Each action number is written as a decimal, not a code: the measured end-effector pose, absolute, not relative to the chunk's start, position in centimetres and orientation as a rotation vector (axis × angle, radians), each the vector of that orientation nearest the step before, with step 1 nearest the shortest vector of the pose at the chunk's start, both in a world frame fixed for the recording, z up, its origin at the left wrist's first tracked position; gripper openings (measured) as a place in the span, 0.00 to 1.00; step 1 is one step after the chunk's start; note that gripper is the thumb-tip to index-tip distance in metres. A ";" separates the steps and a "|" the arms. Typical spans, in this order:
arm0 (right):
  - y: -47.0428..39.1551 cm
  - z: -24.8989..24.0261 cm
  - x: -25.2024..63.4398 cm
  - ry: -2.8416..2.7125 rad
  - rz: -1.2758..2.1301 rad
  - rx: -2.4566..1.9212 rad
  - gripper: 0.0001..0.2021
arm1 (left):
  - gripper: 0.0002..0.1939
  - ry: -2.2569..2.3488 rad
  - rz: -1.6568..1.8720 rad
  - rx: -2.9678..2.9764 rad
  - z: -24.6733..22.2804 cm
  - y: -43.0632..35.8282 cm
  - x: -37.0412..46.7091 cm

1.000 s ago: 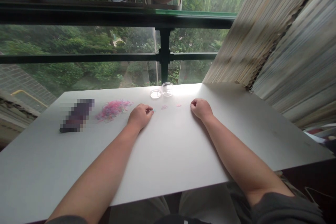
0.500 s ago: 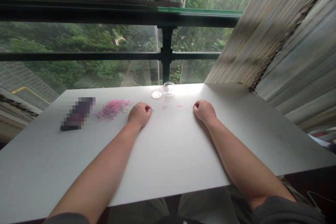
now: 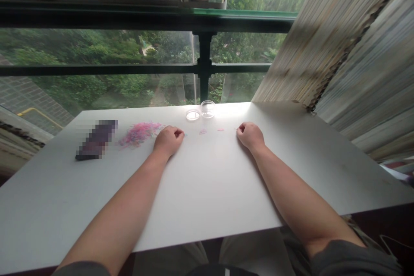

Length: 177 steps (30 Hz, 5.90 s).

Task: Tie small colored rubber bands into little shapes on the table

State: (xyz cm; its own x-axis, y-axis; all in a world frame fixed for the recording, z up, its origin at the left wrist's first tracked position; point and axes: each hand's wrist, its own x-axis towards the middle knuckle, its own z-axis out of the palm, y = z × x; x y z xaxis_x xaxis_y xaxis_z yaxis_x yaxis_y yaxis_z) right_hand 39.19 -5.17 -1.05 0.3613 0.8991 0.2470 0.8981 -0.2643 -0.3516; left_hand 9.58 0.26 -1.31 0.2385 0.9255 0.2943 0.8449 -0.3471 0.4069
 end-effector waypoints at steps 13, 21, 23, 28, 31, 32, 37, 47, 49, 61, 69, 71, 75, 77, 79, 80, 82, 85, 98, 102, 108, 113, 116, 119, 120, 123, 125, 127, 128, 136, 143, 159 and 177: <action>-7.9 -0.1 37.6 -1.924 0.168 -1.749 0.14 | 0.14 1.687 0.997 2.181 0.8 -2.3 3.7; -10.0 0.0 32.0 -2.407 0.357 -1.513 0.16 | 0.16 1.539 0.810 2.103 0.1 -3.1 2.8; -9.8 -0.1 32.4 -2.304 0.449 -1.547 0.16 | 0.17 1.408 0.711 2.156 0.2 -3.7 3.8; -9.7 -0.5 33.2 -2.174 0.554 -1.481 0.17 | 0.17 1.368 0.662 2.161 0.3 -4.0 4.6; -9.7 -0.7 33.2 -2.151 0.564 -1.466 0.17 | 0.16 1.391 0.694 2.149 0.1 -3.7 4.1; -9.6 -0.7 33.2 -2.141 0.568 -1.466 0.17 | 0.16 1.411 0.707 2.142 0.0 -3.6 3.9; -9.5 -0.8 33.5 -2.090 0.578 -1.455 0.18 | 0.13 1.758 0.840 2.025 -0.2 -3.1 2.5; -9.2 -1.2 33.9 -2.002 0.672 -1.464 0.17 | 0.17 2.039 0.980 2.016 -0.5 -1.9 -0.4; -9.1 -1.3 34.0 -1.998 0.689 -1.459 0.17 | 0.15 2.024 0.972 2.077 -0.8 -1.6 -0.1; -9.1 -1.3 33.8 -2.002 0.668 -1.474 0.17 | 0.12 2.190 0.815 2.129 -1.7 -0.4 1.9; -9.0 -1.3 33.8 -2.005 0.671 -1.477 0.17 | 0.12 2.147 0.913 2.171 -2.1 -0.1 1.4; -9.0 -1.3 33.8 -2.006 0.671 -1.474 0.17 | 0.12 2.123 0.982 2.174 -2.2 0.1 1.2; -9.2 -1.2 33.7 -2.003 0.665 -1.481 0.17 | 0.12 2.073 1.111 2.187 -2.1 -0.1 1.0; -9.2 -1.1 33.7 -2.002 0.676 -1.490 0.17 | 0.11 2.041 1.184 2.213 -1.9 -0.3 1.0; -9.3 -1.0 33.7 -2.005 0.679 -1.493 0.17 | 0.11 2.011 1.268 2.239 -1.7 -0.7 1.1; -9.3 -1.0 33.7 -2.010 0.674 -1.493 0.17 | 0.11 1.986 1.300 2.248 -1.6 -0.8 1.1; -9.3 -1.0 33.7 -2.024 0.663 -1.490 0.16 | 0.11 1.917 1.326 2.240 -1.4 -1.2 1.4; -9.3 -1.1 33.7 -2.030 0.674 -1.491 0.16 | 0.10 1.825 1.289 2.190 -1.3 -1.7 2.1; -8.0 -0.1 31.1 -1.769 0.978 -1.293 0.12 | 0.12 1.183 0.897 2.060 1.0 -5.9 13.1; -8.3 -1.6 30.9 -1.683 1.044 -1.121 0.15 | 0.11 1.112 0.890 1.945 -0.5 -6.7 13.9; -9.1 -1.6 31.0 -1.774 0.959 -1.153 0.08 | 0.11 1.039 0.876 1.912 -0.7 -6.8 13.0; -9.6 -1.3 30.9 -1.751 0.970 -1.147 0.06 | 0.10 1.009 0.840 1.919 -0.6 -6.9 12.9; -9.8 -1.2 31.0 -1.741 0.968 -1.158 0.05 | 0.10 0.992 0.840 1.917 -0.6 -6.9 12.9; -9.8 -1.1 31.1 -1.715 0.958 -1.179 0.05 | 0.10 0.983 0.842 1.914 -0.6 -6.9 12.9; -9.7 -1.1 31.2 -1.707 0.958 -1.185 0.05 | 0.11 0.984 0.844 1.912 -0.6 -6.8 12.9; -9.6 -1.1 31.2 -1.702 0.942 -1.193 0.05 | 0.11 0.984 0.846 1.911 -0.5 -6.8 12.9; -9.6 -1.0 31.2 -1.711 0.914 -1.189 0.04 | 0.11 0.983 0.841 1.915 -0.4 -6.8 12.9; -9.6 -1.0 31.2 -1.716 0.898 -1.188 0.04 | 0.12 0.987 0.835 1.921 -0.4 -6.8 12.8; -9.6 -1.0 31.2 -1.717 0.895 -1.188 0.04 | 0.13 0.991 0.830 1.924 -0.4 -6.8 12.8; -9.7 -0.8 31.3 -1.701 0.881 -1.186 0.04 | 0.12 0.955 0.772 1.949 -0.4 -6.7 12.5; -9.8 -0.9 31.2 -1.696 0.900 -1.178 0.04 | 0.13 0.970 0.777 1.949 -0.7 -6.5 12.4; -9.8 -1.2 31.2 -1.686 0.965 -1.153 0.05 | 0.11 0.995 0.765 1.973 -0.5 -6.5 12.3; -6.3 -1.2 39.7 -1.312 0.105 -1.905 0.09 | 0.12 1.038 0.635 2.019 -0.3 -6.4 11.9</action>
